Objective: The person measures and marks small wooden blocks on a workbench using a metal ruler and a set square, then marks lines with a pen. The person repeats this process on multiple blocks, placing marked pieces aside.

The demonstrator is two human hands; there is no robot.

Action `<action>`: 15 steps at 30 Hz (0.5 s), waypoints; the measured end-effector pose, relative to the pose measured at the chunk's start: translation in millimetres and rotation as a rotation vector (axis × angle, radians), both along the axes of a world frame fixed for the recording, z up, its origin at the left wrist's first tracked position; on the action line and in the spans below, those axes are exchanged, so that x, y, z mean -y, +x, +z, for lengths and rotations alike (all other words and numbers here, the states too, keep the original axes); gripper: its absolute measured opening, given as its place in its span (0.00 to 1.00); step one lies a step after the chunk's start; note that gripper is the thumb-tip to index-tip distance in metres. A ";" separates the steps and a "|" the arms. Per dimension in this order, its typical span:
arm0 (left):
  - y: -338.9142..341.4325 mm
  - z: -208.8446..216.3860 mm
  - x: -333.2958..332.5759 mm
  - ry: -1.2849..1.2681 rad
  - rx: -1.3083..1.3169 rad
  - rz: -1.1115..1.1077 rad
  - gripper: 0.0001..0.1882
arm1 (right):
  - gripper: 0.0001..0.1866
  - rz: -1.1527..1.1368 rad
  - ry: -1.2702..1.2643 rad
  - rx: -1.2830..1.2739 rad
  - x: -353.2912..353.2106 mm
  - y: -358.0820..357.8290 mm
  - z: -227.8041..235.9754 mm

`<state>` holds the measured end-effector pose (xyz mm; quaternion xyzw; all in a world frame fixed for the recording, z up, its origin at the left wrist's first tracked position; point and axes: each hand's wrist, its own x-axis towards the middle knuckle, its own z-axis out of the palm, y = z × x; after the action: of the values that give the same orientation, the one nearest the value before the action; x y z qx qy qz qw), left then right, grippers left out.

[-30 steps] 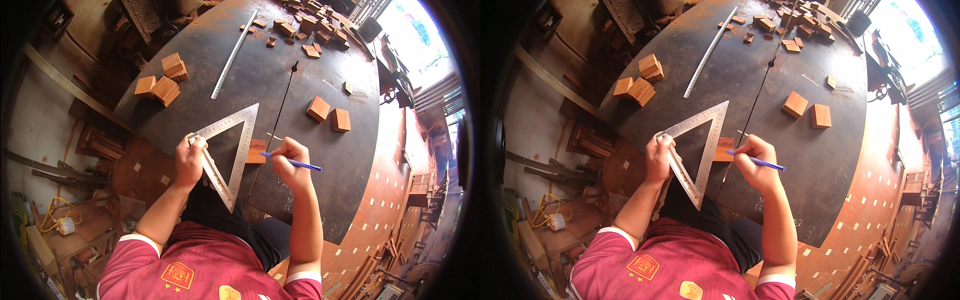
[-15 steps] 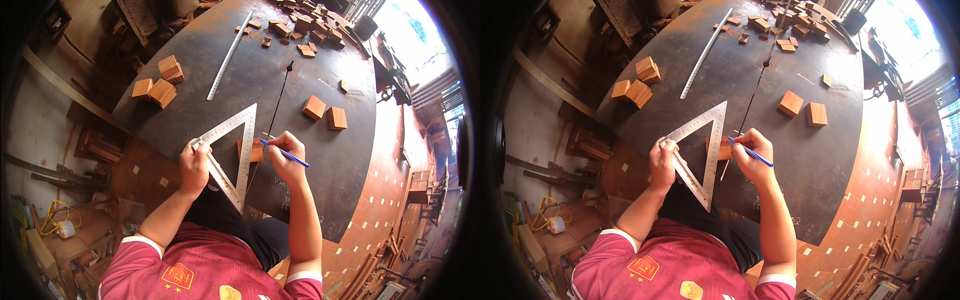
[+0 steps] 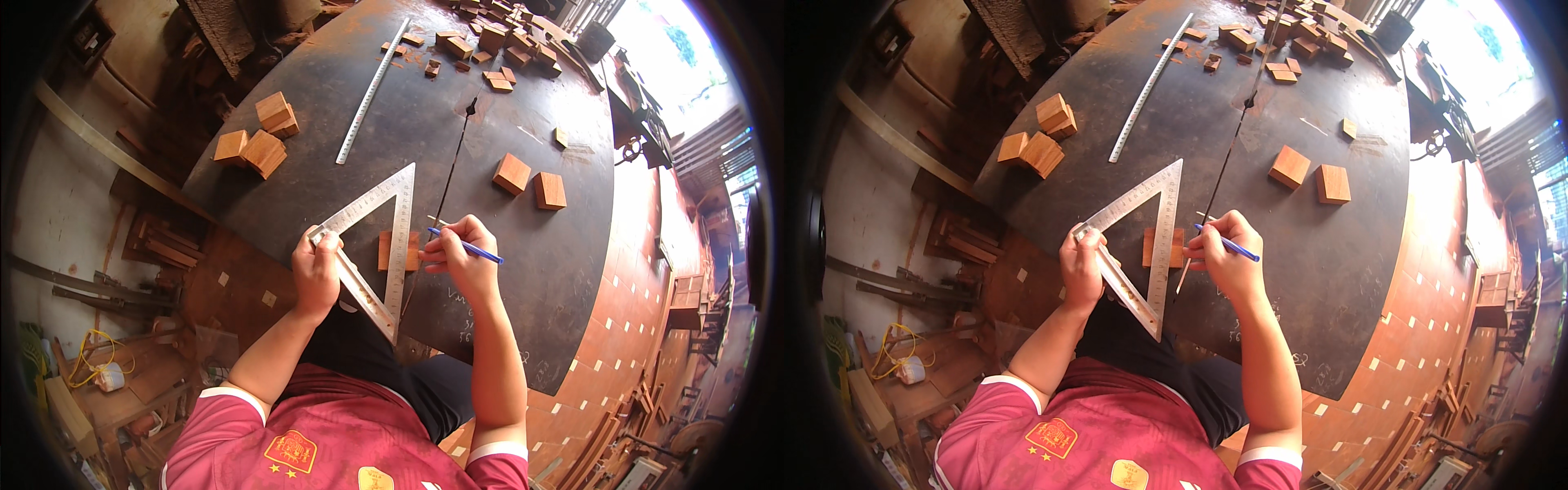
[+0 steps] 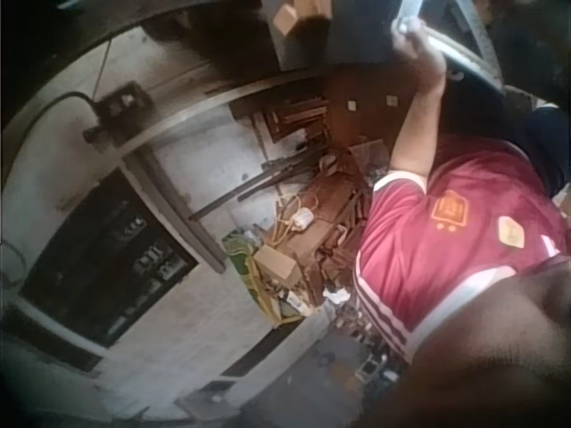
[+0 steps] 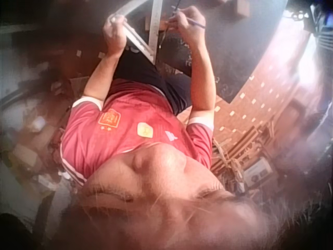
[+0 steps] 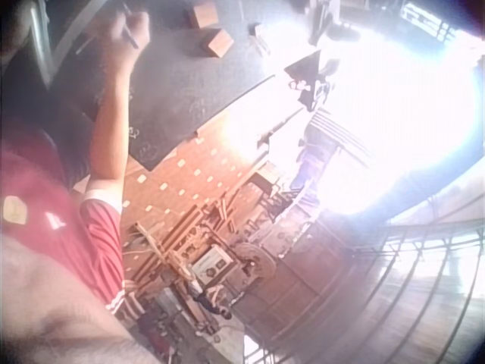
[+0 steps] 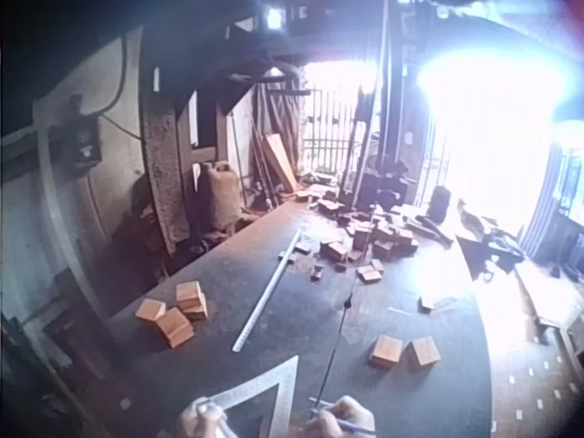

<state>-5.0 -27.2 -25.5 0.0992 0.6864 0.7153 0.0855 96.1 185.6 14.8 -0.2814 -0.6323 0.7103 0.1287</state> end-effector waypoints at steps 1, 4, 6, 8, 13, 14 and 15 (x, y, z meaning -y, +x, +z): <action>-0.1 0.3 0.3 -0.001 0.003 -0.004 0.14 | 0.05 -0.008 -0.002 0.016 2.5 -1.1 1.4; -0.6 0.6 1.3 0.000 0.004 -0.005 0.14 | 0.04 -0.016 0.063 -0.003 4.2 0.3 4.8; -1.0 -1.7 2.9 0.007 -0.003 0.008 0.14 | 0.03 -0.022 0.137 -0.078 4.4 1.3 4.2; 1.3 1.7 5.5 0.016 0.026 0.011 0.14 | 0.02 0.009 0.137 -0.147 2.3 2.5 1.7; 2.5 -1.2 6.8 -0.018 -0.006 0.029 0.14 | 0.03 0.127 0.054 -0.171 -3.3 4.6 0.6; 1.2 -6.2 6.8 -0.031 -0.037 0.033 0.13 | 0.03 0.132 0.067 -0.167 -3.7 4.4 -0.7; 0.5 -8.7 6.6 -0.043 -0.068 0.038 0.13 | 0.03 0.138 0.080 -0.162 -3.8 3.7 -3.7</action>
<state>-4.5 -33.8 -34.2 0.1087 0.7059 0.6981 0.0504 99.7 189.4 11.1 -0.1736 -0.6653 0.7122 0.1415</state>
